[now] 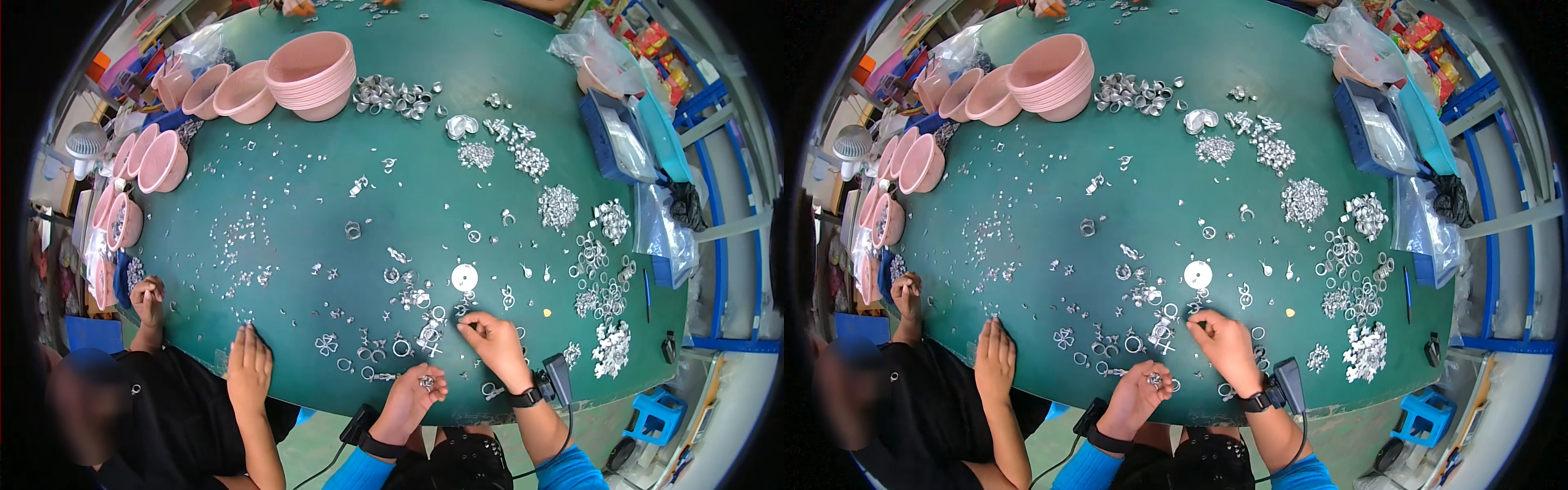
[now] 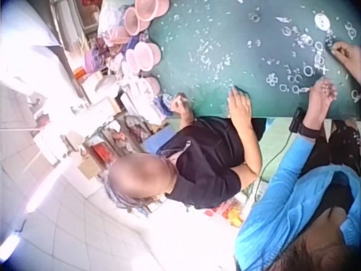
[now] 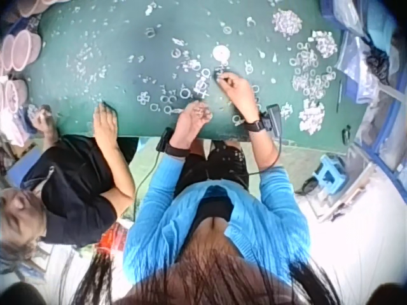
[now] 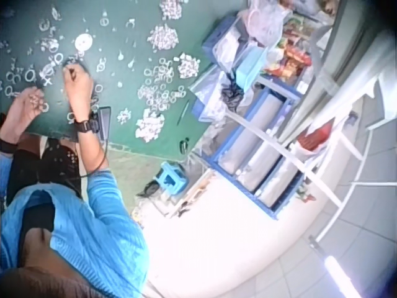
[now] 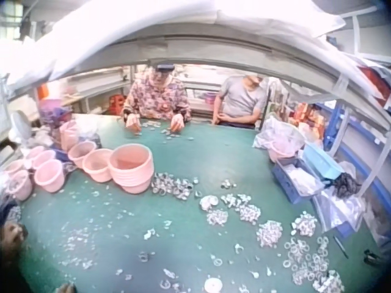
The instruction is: Sorting small metal parts on a green work table into different pink bowls.
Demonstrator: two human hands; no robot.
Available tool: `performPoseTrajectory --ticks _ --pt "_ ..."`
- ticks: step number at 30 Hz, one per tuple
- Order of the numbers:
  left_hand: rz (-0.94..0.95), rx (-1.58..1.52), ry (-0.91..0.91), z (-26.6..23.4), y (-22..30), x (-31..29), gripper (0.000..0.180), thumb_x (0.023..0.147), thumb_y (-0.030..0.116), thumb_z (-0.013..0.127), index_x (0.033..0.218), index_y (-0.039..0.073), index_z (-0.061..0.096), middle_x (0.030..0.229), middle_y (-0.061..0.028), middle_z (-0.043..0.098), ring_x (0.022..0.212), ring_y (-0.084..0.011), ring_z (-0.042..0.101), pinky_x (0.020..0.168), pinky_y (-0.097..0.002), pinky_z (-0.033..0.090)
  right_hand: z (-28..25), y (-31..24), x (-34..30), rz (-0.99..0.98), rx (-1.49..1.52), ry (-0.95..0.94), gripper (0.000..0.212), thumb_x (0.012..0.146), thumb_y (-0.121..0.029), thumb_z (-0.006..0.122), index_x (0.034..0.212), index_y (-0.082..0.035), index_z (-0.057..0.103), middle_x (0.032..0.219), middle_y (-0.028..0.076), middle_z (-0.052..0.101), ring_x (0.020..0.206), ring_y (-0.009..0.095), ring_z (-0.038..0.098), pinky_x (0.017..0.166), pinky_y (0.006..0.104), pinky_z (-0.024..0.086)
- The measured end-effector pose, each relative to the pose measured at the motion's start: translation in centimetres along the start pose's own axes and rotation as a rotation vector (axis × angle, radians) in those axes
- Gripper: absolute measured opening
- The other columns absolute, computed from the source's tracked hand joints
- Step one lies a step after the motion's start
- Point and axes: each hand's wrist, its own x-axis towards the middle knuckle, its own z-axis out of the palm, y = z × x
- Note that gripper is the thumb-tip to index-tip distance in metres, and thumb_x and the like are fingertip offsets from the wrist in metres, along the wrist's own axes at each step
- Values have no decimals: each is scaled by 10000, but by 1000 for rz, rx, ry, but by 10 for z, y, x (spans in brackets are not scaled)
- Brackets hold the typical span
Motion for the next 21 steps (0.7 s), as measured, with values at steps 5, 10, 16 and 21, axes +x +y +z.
performPoseTrajectory --ticks 5,10,16,21 --pt "59 -7 43 -10 -3 3 232 815 196 405 787 -5 518 695 -74 512 659 -169 497 611 -266 400 24 9 13 -254 -275 72 108 696 -153 581 781 -88 566 622 94 562 573 268 550 491 343 432" --pt "90 -23 67 -10 1 3 233 815 187 396 798 -10 521 713 -83 523 679 -175 508 626 -272 408 11 0 -5 -129 -9 -51 68 692 -117 605 740 -72 590 479 16 472 398 101 416 394 232 336" --pt "11 110 48 -3 3 5 273 822 213 364 817 -11 520 801 -106 537 764 -187 513 657 -273 411 -6 -11 -23 -32 -19 -210 126 693 -161 595 788 -79 596 499 67 492 400 157 450 404 261 360" --pt "-36 105 19 -10 0 6 247 815 200 382 815 -6 516 763 -94 531 735 -179 510 658 -279 415 16 17 1 -170 -359 160 101 702 -156 581 754 -70 565 628 90 569 547 253 553 466 315 432"
